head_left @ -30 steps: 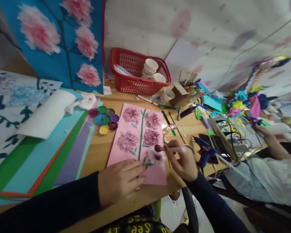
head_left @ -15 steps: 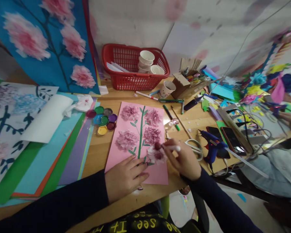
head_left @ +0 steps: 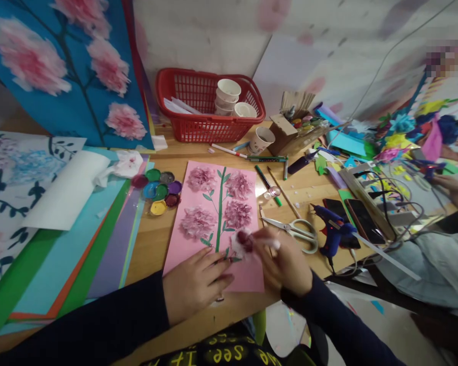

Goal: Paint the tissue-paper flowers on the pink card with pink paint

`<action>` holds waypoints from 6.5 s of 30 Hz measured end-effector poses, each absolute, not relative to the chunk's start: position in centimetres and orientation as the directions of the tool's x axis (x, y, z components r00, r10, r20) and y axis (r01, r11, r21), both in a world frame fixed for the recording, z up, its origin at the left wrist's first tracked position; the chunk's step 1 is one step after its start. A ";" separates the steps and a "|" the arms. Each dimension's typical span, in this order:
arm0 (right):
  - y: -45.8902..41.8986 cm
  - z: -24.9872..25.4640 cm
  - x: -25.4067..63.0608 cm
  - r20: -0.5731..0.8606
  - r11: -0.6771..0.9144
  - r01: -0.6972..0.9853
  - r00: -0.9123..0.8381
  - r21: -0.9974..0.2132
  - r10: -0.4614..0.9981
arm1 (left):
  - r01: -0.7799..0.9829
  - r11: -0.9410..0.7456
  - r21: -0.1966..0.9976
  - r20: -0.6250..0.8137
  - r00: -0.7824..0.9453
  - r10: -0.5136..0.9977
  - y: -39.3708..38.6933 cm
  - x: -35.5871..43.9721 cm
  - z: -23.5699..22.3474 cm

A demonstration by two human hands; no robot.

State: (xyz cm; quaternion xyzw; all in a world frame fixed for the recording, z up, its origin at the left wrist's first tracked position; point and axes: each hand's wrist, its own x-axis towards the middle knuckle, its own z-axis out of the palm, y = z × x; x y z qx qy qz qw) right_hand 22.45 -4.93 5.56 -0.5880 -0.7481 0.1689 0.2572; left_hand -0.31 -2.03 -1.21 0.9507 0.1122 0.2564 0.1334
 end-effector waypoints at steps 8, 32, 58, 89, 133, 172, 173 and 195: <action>-5.8 5.9 24.5 0.185 0.153 0.730 -0.036 -0.666 0.982 | 0.183 -0.946 0.270 0.432 0.855 0.288 -2.1 -0.1 -1.3; -8.3 2.5 24.3 0.421 0.296 0.793 -0.056 -0.532 0.905 | 0.220 -0.947 0.236 0.333 0.897 0.291 -1.4 0.0 -0.9; -7.2 4.3 23.8 0.232 0.175 0.656 0.000 -0.734 0.973 | 0.198 -0.940 0.278 0.311 0.907 0.283 -1.3 0.1 -0.9; -2.5 6.1 22.9 -0.051 0.000 0.687 -0.055 -0.726 0.997 | 0.302 -0.889 0.345 0.332 0.847 0.416 -1.4 0.0 -1.0; -6.0 4.3 25.7 0.113 0.060 0.648 0.041 -0.760 0.993 | 0.294 -0.890 0.348 0.341 0.845 0.413 -1.5 0.0 -1.3; -9.1 2.2 23.6 0.418 0.438 0.732 -0.229 -0.521 0.879 | 0.295 -0.890 0.347 0.218 0.898 0.382 -1.8 -0.4 0.0; -9.0 2.2 23.4 0.417 0.477 0.722 -0.282 -0.501 0.864 | 0.292 -0.893 0.344 0.223 0.898 0.379 -1.8 -0.4 0.0; -7.2 5.2 23.9 0.376 0.479 0.789 -0.340 -0.384 0.862 | 0.152 -0.932 0.328 0.437 0.851 0.293 -2.6 -0.1 -1.8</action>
